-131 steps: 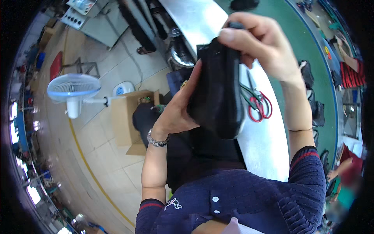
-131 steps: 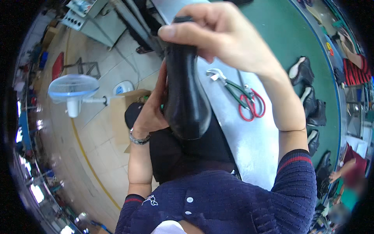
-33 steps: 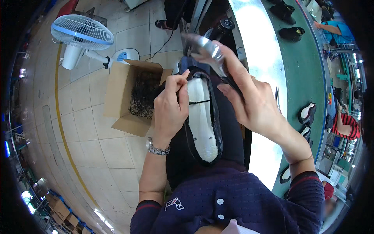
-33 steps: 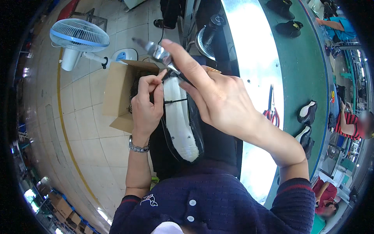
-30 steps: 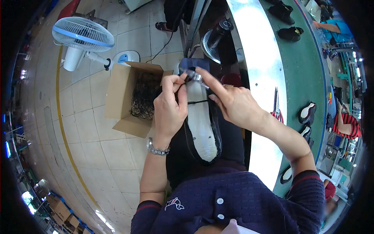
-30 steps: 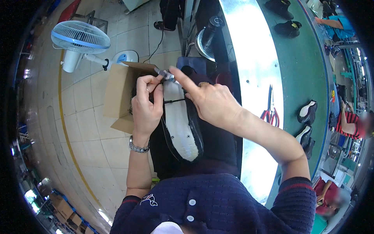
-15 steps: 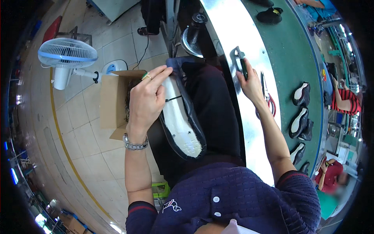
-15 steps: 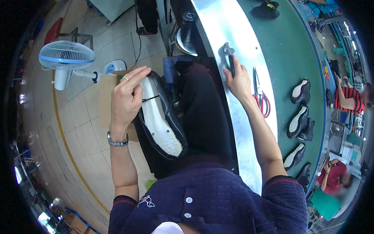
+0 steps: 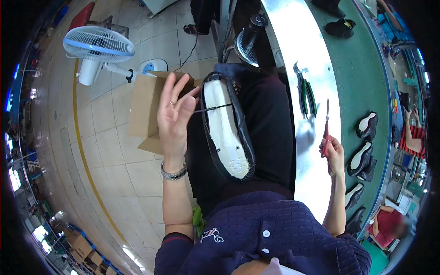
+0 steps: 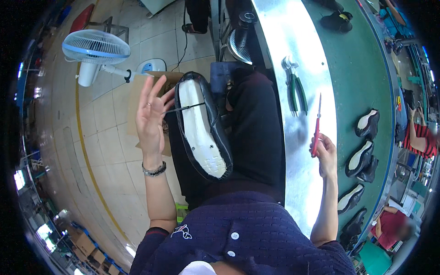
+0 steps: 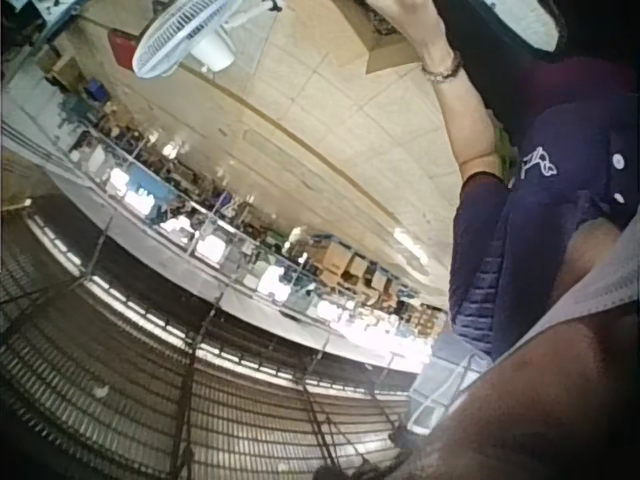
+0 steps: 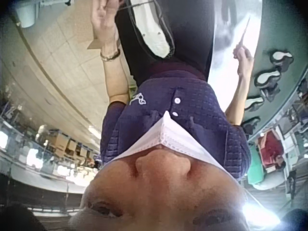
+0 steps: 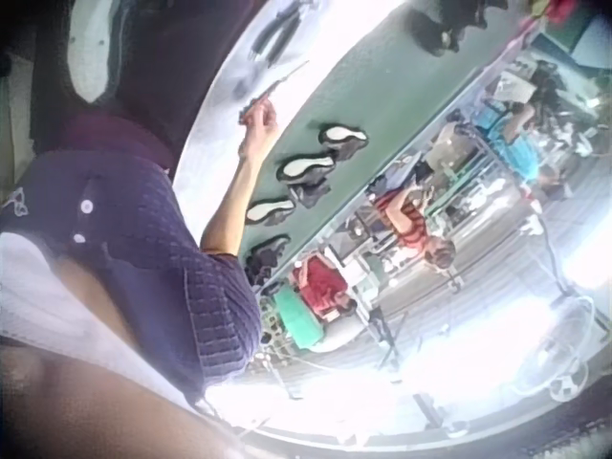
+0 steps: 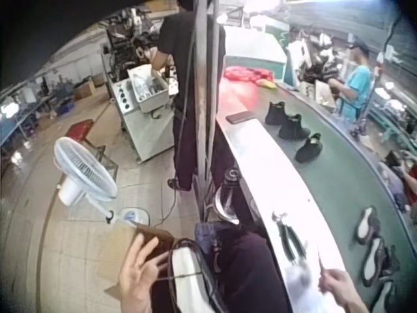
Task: Assembling shoe components by fitting the upper to the sole using pliers and glue.
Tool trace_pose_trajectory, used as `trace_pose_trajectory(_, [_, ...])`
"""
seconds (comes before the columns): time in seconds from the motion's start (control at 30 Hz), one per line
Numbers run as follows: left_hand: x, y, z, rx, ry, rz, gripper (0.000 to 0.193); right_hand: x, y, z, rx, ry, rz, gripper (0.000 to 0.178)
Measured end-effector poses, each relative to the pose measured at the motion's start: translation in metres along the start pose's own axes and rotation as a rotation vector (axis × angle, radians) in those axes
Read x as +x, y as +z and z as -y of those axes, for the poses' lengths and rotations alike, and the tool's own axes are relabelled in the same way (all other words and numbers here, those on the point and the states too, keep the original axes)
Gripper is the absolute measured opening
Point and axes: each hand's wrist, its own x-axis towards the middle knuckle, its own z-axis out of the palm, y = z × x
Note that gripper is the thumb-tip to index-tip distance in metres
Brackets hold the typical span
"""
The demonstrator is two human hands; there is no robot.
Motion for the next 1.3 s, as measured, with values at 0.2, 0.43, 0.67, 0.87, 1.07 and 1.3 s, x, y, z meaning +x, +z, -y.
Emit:
trace_pose_trajectory(0.2, [-0.026,0.021,0.008,0.652,0.308,-0.068,0.031,-0.075,0.063,0.105,0.438,0.01,0.759,0.092])
trace_pose_trajectory(0.43, [-0.029,0.033,0.015,1.067,0.452,-0.219,0.014,-0.095,0.112,0.136,0.48,0.34,1.147,0.063])
trace_pose_trajectory(0.67, [-0.032,0.031,0.019,1.022,0.595,-0.236,0.011,-0.104,0.147,0.119,0.176,0.005,0.895,0.059])
trace_pose_trajectory(0.87, [-0.046,0.029,-0.003,0.926,0.803,-0.379,0.011,-0.103,0.149,0.117,0.127,-0.023,0.872,0.055])
trace_pose_trajectory(1.07, [-0.015,-0.005,-0.087,0.91,0.834,-0.717,0.019,-0.099,0.126,0.111,0.222,-0.177,0.829,0.03])
trace_pose_trajectory(1.3, [-0.043,-0.119,-0.012,1.768,-0.066,-0.2,0.034,-0.026,0.047,0.031,-0.011,-0.393,-0.128,0.037])
